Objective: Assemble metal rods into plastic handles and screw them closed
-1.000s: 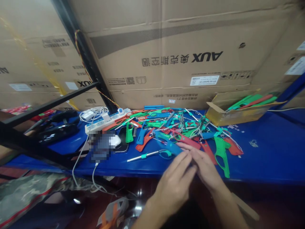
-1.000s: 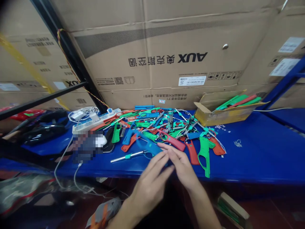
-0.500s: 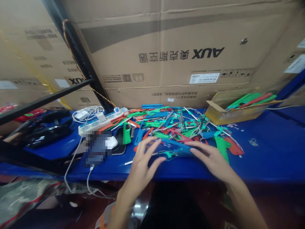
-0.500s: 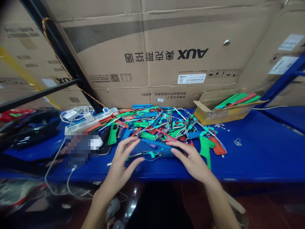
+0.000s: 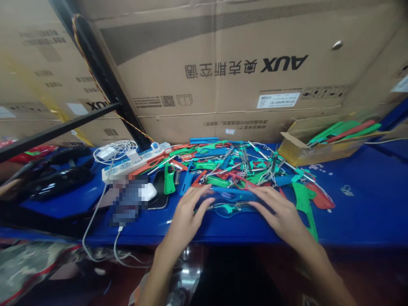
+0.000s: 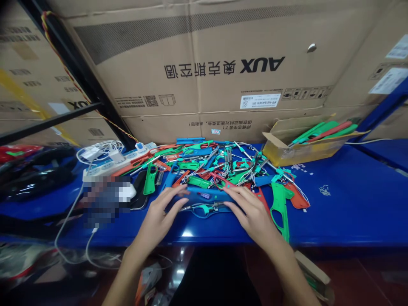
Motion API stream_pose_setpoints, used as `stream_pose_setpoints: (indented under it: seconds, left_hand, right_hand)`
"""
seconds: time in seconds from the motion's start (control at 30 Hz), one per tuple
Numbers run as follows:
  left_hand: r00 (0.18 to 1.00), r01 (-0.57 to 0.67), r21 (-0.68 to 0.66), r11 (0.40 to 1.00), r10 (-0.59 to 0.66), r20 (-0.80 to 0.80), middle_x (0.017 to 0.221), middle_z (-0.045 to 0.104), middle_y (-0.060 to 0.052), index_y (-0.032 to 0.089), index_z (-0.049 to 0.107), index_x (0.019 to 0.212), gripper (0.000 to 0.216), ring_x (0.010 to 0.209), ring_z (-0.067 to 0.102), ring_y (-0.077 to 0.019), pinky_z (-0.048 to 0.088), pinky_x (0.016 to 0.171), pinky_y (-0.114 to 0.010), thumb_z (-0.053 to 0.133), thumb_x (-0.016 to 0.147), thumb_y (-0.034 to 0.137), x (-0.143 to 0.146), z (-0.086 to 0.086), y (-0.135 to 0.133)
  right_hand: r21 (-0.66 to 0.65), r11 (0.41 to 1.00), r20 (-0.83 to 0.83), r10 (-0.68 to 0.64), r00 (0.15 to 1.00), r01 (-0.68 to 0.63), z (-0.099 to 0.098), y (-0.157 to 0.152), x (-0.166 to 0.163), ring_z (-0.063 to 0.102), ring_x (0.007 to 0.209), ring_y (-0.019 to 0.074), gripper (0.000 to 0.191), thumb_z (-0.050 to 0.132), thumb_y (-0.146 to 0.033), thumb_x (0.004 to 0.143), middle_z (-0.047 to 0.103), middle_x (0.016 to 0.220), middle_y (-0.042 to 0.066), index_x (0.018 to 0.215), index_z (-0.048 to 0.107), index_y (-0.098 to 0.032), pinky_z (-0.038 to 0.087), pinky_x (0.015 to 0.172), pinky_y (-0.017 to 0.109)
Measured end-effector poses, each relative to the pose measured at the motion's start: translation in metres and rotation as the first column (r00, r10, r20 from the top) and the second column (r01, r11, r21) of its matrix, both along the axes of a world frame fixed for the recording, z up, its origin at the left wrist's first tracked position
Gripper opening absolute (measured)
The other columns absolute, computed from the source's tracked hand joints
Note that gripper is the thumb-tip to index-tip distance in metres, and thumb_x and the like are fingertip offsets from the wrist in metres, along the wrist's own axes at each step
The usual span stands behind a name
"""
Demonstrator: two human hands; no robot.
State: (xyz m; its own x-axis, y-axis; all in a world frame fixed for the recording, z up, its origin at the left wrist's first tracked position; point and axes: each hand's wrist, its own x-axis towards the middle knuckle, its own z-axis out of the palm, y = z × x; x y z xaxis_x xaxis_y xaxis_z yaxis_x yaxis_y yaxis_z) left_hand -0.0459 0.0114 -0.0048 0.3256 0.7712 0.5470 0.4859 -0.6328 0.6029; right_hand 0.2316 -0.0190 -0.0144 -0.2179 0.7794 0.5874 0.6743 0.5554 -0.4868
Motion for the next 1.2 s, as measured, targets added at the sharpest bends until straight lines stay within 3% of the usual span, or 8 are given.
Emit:
stream_pose_setpoints:
  seconds: [0.13,0.43,0.63,0.93,1.2]
  left_hand:
    - [0.98,-0.047,0.074,0.996,0.06,-0.192,0.115,0.074,-0.007,0.023,0.068,0.122,0.023,0.107,0.066,-0.0245,0.053,0.094,-0.044,0.061,0.101,0.031,-0.008,-0.007,-0.006]
    - [0.91,0.12,0.037,0.992,-0.095,-0.404,0.109,0.072,-0.005,0.022,0.068,0.122,0.022,0.098,0.062,-0.0215,0.048,0.09,-0.04,0.054,0.105,0.024,-0.013,-0.003,-0.002]
    - [0.897,0.179,0.003,0.984,-0.162,-0.411,0.111,0.068,-0.006,0.022,0.068,0.122,0.023,0.101,0.062,-0.0203,0.047,0.091,-0.038,0.052,0.106,0.025,-0.014,-0.003,0.002]
    - [0.903,0.185,0.098,0.978,-0.13,-0.409,0.112,0.07,-0.005,0.023,0.071,0.116,0.024,0.09,0.063,-0.0189,0.044,0.078,-0.035,0.053,0.104,0.014,-0.016,-0.003,0.001]
    - [0.913,0.161,0.033,0.986,-0.136,-0.384,0.108,0.075,-0.004,0.026,0.076,0.109,0.022,0.093,0.067,-0.0198,0.048,0.082,-0.035,0.054,0.104,0.025,-0.013,-0.004,0.007]
  right_hand:
    - [0.078,0.995,0.011,-0.06,0.998,0.059,-0.007,-0.004,0.004,0.072,0.109,0.0254,0.041,0.066,-0.026,0.097,0.074,0.124,0.006,0.138,0.065,-0.028,0.058,0.099,0.04]
    - [0.014,0.998,-0.045,-0.057,0.997,0.058,-0.008,-0.008,0.006,0.078,0.093,0.0236,0.032,0.071,-0.032,0.091,0.079,0.114,0.004,0.122,0.073,-0.025,0.065,0.09,0.038]
    - [-0.065,0.995,-0.057,-0.078,0.995,0.074,-0.006,-0.005,0.003,0.078,0.096,0.0247,0.033,0.071,-0.035,0.09,0.079,0.116,0.004,0.12,0.075,-0.025,0.065,0.091,0.038]
    - [-0.121,0.99,-0.077,-0.078,0.994,0.068,-0.003,-0.004,0.002,0.079,0.091,0.0242,0.033,0.07,-0.036,0.089,0.079,0.114,0.004,0.12,0.076,-0.024,0.065,0.089,0.038]
    - [-0.14,0.988,-0.092,-0.08,0.993,0.067,-0.003,-0.005,0.002,0.079,0.093,0.0247,0.033,0.07,-0.036,0.089,0.079,0.115,0.003,0.12,0.076,-0.026,0.065,0.087,0.037]
